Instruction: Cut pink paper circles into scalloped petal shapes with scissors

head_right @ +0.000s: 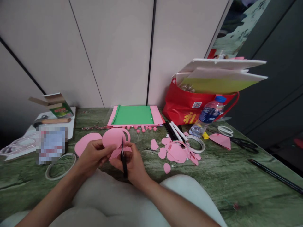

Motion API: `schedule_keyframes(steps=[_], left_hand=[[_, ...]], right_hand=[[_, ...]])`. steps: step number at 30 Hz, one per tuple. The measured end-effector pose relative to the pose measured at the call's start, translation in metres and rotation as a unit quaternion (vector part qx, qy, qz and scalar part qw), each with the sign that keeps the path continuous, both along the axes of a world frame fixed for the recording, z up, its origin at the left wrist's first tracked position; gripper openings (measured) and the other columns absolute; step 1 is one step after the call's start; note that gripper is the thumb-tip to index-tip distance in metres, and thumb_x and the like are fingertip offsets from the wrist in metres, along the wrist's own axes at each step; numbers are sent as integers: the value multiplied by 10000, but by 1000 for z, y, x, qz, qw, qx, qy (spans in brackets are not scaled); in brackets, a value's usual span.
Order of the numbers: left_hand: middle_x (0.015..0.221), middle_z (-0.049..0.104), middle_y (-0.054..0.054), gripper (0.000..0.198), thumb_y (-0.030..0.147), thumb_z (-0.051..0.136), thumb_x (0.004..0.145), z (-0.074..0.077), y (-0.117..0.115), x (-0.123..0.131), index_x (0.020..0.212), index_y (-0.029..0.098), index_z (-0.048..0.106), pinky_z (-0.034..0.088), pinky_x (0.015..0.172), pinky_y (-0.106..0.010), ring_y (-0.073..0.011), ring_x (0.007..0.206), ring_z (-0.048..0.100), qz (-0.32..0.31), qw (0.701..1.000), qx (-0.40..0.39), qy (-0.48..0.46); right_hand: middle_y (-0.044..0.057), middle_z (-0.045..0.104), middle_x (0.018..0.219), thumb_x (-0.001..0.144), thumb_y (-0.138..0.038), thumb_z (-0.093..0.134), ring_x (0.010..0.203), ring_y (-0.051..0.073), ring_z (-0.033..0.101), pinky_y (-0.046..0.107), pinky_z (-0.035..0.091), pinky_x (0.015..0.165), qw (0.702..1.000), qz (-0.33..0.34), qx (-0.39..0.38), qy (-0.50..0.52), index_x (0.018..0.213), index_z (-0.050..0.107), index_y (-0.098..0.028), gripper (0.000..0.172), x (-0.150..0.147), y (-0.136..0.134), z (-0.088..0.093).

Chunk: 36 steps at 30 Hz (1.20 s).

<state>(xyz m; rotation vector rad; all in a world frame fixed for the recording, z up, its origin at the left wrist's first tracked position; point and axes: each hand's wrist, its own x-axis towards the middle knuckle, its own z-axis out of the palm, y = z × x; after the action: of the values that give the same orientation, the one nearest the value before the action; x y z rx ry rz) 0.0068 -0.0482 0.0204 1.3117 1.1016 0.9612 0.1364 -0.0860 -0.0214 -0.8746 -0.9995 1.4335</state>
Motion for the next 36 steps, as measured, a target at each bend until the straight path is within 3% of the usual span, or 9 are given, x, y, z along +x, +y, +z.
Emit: schedule_keyframes(steps=[6, 26, 36], left_hand=[[357, 449, 61, 268, 326, 710, 612, -1, 0, 0, 515, 131, 553, 210, 307, -152, -27, 305, 329, 0, 1000, 2, -3], [372, 451, 64, 260, 307, 705, 630, -3, 1, -1, 515, 135, 546, 215, 319, -156, -25, 315, 330, 7, 999, 18, -33], [386, 455, 69, 274, 295, 717, 621, -2, 2, -2, 505, 142, 522, 221, 320, -155, -22, 315, 334, 10, 998, 20, -52]], right_hand=[[-97, 549, 575, 544, -277, 799, 471, 74, 468, 185, 336, 466, 1000, -7, 8, 12, 966, 415, -214, 574, 0, 2, -5], [-123, 503, 428, 526, -363, 791, 362, 63, 390, 155, 299, 362, 998, -37, -10, -52, 937, 424, -201, 574, 0, 0, 4], [-120, 521, 403, 559, -366, 756, 354, 71, 412, 146, 289, 334, 997, -36, -23, -71, 949, 404, -196, 552, 2, 1, 5]])
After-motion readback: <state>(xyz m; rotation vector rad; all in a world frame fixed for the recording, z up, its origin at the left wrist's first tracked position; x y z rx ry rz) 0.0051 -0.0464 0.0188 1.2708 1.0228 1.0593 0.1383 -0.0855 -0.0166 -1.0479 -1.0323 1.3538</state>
